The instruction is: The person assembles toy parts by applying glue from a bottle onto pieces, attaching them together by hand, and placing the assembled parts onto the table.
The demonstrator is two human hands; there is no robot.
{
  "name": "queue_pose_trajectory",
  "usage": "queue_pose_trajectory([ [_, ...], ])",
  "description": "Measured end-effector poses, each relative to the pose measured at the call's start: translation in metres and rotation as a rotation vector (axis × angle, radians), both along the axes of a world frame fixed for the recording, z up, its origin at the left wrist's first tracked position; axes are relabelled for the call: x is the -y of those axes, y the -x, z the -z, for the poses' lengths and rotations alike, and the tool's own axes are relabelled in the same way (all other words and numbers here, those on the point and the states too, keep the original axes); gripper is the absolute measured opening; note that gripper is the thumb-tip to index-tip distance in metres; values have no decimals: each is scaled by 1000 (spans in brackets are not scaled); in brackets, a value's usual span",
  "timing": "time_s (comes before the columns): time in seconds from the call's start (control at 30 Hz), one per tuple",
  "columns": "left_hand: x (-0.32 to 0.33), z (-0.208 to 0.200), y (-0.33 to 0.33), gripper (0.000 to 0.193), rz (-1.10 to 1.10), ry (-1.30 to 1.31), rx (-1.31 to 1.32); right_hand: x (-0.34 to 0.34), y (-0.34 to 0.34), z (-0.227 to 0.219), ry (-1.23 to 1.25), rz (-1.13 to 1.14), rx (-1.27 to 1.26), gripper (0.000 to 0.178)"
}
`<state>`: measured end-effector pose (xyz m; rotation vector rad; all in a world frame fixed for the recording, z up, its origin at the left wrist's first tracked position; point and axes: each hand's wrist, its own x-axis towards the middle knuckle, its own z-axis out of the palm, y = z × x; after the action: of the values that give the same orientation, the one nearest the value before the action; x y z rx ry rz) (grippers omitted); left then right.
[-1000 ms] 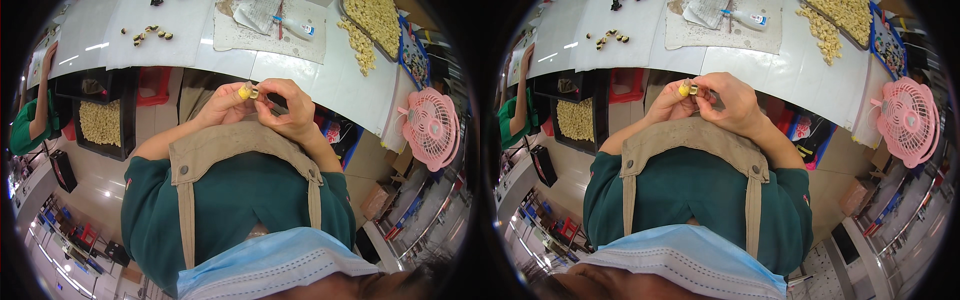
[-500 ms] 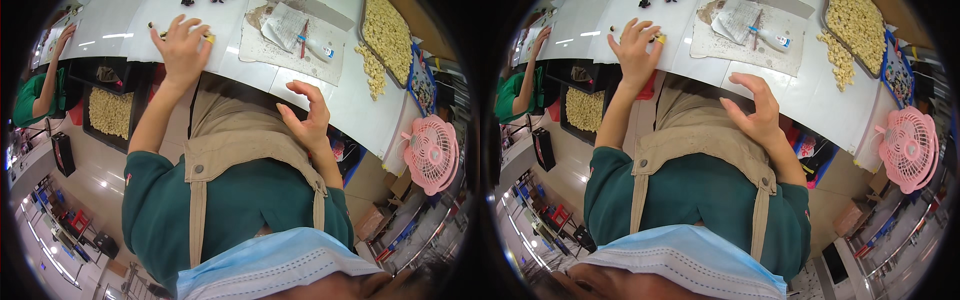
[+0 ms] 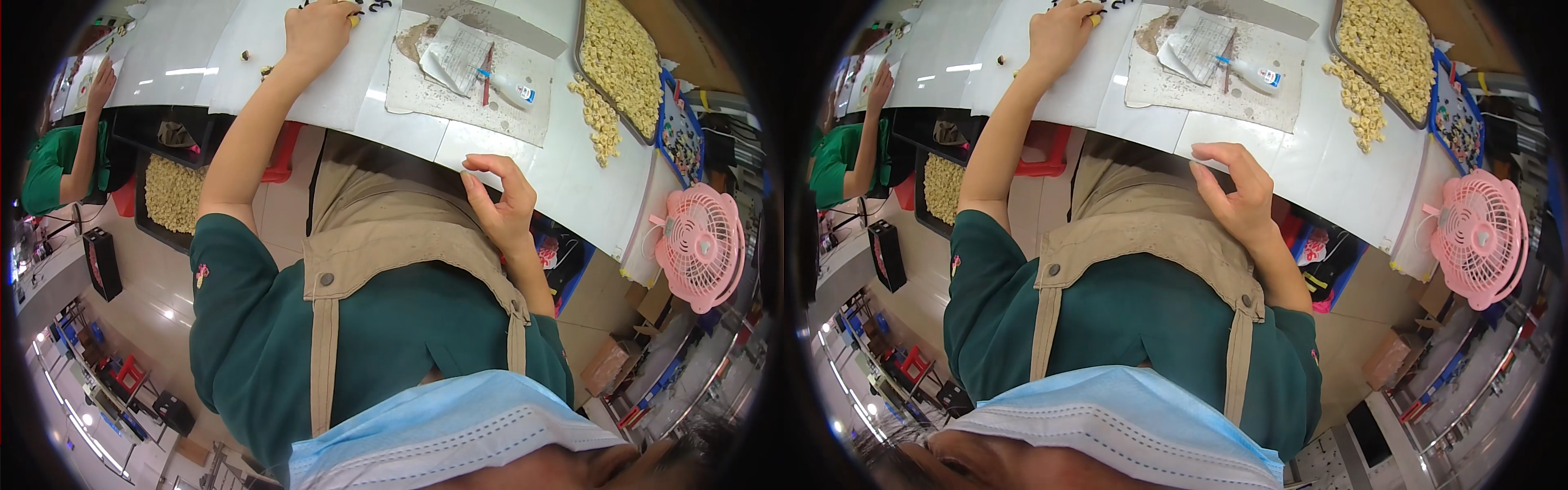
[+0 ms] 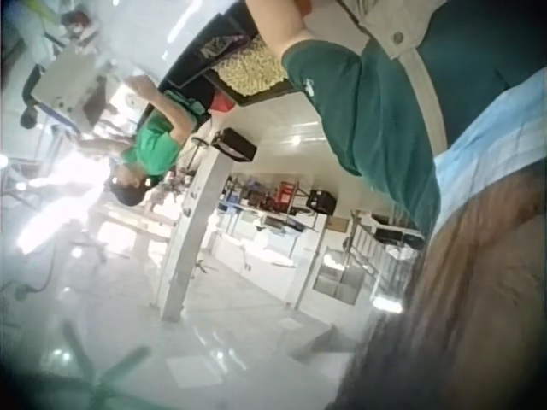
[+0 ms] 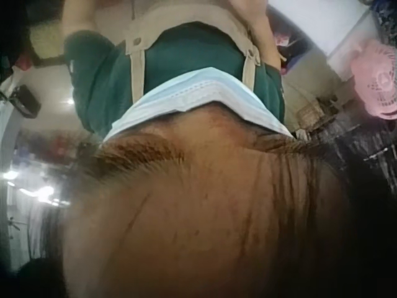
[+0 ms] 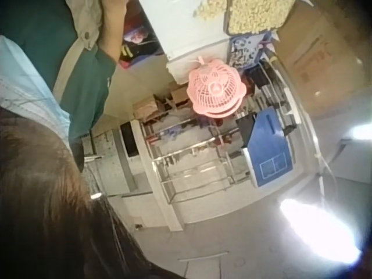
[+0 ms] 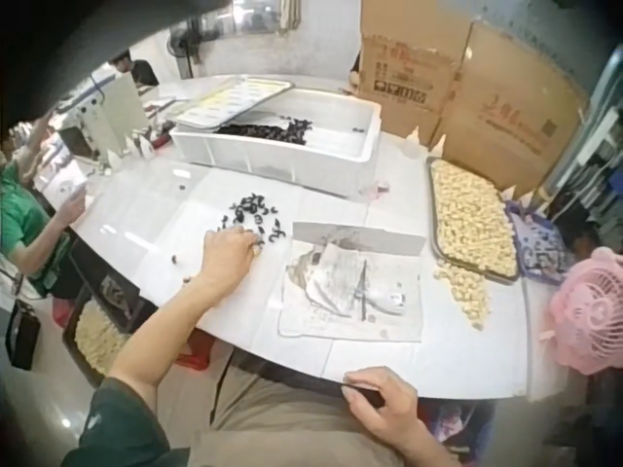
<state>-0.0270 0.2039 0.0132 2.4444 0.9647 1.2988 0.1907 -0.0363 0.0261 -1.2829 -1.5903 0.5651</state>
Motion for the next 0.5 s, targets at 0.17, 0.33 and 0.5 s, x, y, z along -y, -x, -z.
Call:
queue_pose_trajectory([
  [0.17, -2, 6, -6, 13, -294, 43, -409, -4, -9, -2, -1, 37, 37, 16],
  [0.33, 1, -7, -10, 12, -283, 59, -430, -40, -38, -2, -25, 217, 109, 13],
  [0.5, -7, -7, -6, 12, -222, 62, -434, -63, -60, 0, 0, 302, 129, 14],
])
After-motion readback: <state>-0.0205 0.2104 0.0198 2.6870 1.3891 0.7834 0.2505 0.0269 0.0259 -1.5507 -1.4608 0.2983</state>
